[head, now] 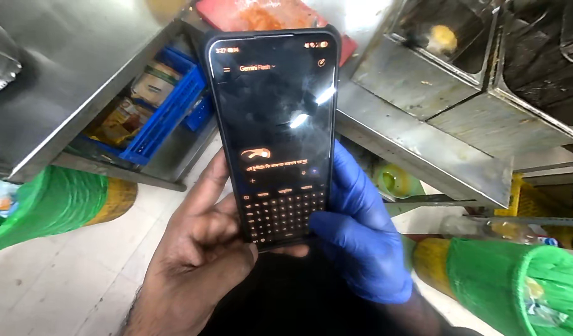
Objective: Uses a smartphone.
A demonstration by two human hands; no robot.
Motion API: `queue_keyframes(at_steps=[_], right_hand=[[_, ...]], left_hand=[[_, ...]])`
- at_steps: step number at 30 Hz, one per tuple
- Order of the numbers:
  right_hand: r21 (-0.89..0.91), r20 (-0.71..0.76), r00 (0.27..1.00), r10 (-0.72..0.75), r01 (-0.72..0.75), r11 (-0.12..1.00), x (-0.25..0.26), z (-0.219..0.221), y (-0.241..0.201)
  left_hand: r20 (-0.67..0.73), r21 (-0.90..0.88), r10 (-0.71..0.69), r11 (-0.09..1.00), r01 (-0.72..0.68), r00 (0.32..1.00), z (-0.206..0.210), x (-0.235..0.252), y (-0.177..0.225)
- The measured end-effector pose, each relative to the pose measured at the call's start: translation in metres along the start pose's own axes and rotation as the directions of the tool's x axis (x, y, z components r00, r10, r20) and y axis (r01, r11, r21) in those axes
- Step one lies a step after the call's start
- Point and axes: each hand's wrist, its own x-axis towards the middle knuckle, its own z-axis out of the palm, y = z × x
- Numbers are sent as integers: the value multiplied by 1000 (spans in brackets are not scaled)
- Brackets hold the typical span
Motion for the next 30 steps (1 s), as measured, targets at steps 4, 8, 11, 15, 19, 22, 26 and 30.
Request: queue_keyframes(at_steps=[4, 8, 11, 15, 19, 22, 26, 30], right_hand=[[-5, -20, 1000, 2, -2, 1000, 0, 0, -1], [-29, -48, 999, -1, 0, 1000, 0, 2, -1], [-11, -40, 999, 6, -6, 1000, 0, 0, 0], [17, -28, 1000, 11, -11, 1000, 0, -1, 1], [22, -29, 999, 21, -20, 1000, 0, -1, 2], [15, -26, 999, 23, -23, 1000, 0, -1, 2], [31, -19, 999, 26, -25, 999, 2, -1, 2], [29, -14, 999, 41, -40, 999, 3, -3, 2]], left_hand=[[-3, 11, 6, 1000, -6, 1000, 1, 0, 0], [-12, 21, 6, 1000, -6, 1000, 2, 1, 0], [-10, 15, 7, 1000, -7, 1000, 2, 1, -1], [-17, 8, -6, 1000, 6, 1000, 2, 1, -1], [-19, 6, -8, 1000, 8, 1000, 1, 1, -1], [-14, -4, -3, 1000, 3, 1000, 0, 2, -2], [-19, -11, -9, 1000, 8, 1000, 0, 2, 0], [-17, 3, 0, 1000, 0, 1000, -1, 4, -1]])
